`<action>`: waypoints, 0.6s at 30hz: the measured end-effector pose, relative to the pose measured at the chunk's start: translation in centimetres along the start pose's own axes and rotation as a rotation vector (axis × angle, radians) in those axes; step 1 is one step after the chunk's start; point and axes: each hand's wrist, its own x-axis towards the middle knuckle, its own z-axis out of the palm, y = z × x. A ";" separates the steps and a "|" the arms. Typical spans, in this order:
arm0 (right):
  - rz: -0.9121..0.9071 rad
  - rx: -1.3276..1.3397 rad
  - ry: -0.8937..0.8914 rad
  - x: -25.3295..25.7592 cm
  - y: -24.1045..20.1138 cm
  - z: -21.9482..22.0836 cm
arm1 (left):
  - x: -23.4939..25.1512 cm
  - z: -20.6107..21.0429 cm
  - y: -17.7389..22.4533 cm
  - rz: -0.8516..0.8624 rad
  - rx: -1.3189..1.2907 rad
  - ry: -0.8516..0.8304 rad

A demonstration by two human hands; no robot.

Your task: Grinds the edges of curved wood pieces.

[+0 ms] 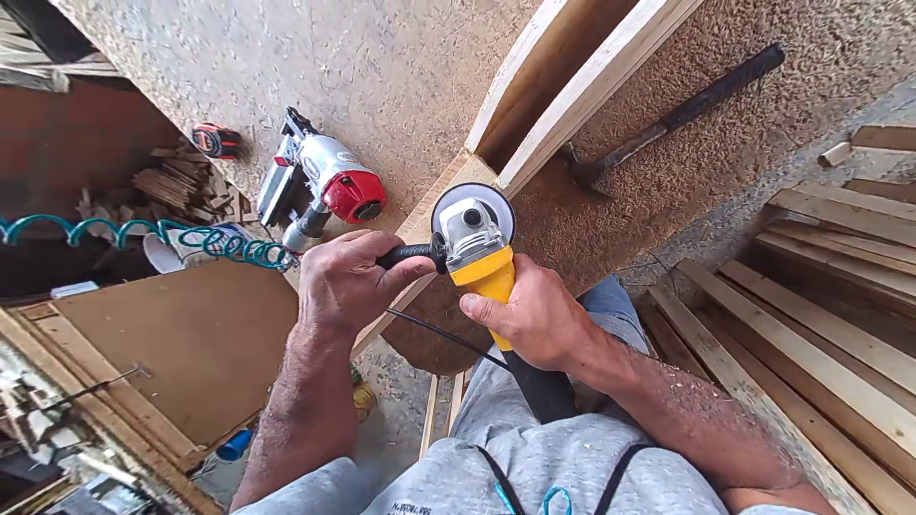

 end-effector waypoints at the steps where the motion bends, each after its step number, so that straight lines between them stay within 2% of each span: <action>1: -0.006 -0.001 0.013 0.0 -0.1 0.0 | 0.2 -0.1 0.0 0.005 0.001 0.006; 18: -0.018 0.073 0.048 0.1 -0.2 0.1 | 1.6 -1.1 0.0 0.004 0.016 -0.039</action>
